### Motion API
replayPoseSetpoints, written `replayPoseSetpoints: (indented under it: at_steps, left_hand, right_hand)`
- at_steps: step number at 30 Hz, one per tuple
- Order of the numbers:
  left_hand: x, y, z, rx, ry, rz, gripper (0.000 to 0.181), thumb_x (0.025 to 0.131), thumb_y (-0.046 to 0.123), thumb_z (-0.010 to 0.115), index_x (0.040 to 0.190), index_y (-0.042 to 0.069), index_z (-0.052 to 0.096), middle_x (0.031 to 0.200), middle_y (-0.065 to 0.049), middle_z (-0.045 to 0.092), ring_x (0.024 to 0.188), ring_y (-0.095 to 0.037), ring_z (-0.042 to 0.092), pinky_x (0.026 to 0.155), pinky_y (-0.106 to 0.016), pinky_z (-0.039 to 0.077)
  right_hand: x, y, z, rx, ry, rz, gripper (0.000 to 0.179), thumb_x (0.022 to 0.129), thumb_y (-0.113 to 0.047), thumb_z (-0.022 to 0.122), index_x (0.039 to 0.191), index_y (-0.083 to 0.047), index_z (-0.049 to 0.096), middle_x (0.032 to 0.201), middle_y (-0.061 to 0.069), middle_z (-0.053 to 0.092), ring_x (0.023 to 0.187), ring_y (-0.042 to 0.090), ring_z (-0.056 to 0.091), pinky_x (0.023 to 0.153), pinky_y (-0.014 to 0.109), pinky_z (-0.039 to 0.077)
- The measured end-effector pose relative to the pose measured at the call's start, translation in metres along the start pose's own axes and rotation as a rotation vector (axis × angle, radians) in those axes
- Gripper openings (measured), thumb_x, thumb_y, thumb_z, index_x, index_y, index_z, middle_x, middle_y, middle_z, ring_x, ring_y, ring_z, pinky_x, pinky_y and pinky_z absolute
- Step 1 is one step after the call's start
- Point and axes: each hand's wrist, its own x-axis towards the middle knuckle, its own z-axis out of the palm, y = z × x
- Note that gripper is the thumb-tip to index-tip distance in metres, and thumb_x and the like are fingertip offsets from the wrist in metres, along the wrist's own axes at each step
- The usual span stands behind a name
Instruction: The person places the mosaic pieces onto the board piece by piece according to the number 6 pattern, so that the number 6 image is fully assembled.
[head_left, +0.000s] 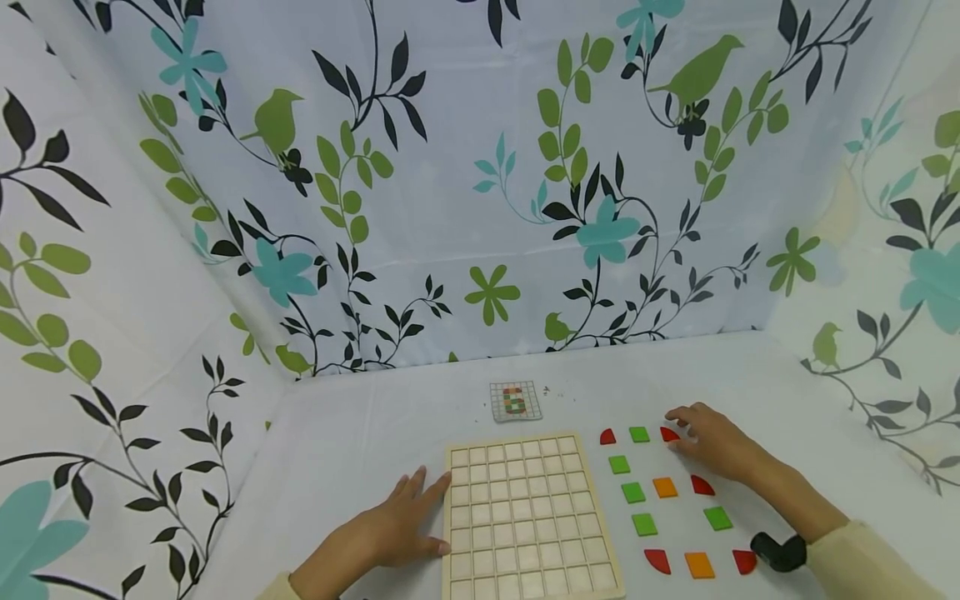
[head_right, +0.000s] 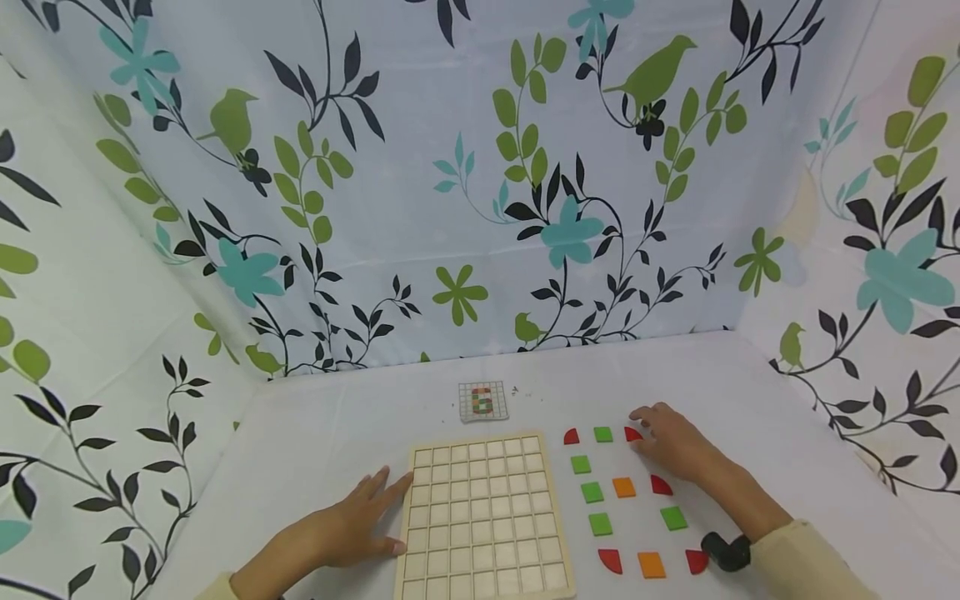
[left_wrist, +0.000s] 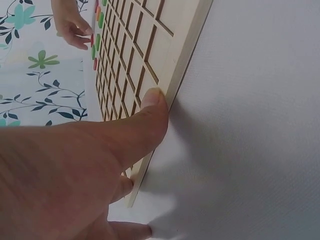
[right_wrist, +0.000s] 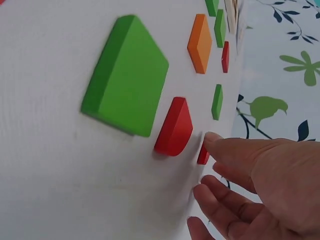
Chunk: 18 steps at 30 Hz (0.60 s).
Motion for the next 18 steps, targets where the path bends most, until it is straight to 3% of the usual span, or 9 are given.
replayPoseSetpoints:
  at_steps: [7, 18]
  left_hand:
    - [0.0031, -0.0059, 0.0021, -0.006, 0.003, 0.012, 0.099, 0.088, 0.059, 0.077, 0.168, 0.026, 0.030, 0.172, -0.030, 0.018, 0.156, -0.057, 0.018, 0.110, -0.081, 0.032]
    - [-0.0043, 0.0010, -0.0026, -0.025, 0.006, 0.001, 0.096, 0.088, 0.049, 0.082, 0.166, 0.020, 0.033, 0.172, -0.030, 0.019, 0.156, -0.056, 0.019, 0.110, -0.079, 0.034]
  right_hand:
    - [0.0079, 0.0097, 0.0011, 0.027, 0.001, -0.006, 0.029, 0.094, -0.010, 0.078, 0.120, -0.002, 0.069, 0.108, 0.016, 0.066, 0.093, 0.026, 0.063, 0.087, 0.048, 0.063]
    - [0.0071, 0.0102, 0.0056, 0.031, 0.008, -0.038, 0.021, 0.095, -0.008, 0.076, 0.115, -0.006, 0.071, 0.104, 0.009, 0.065, 0.089, 0.021, 0.059, 0.083, 0.041, 0.062]
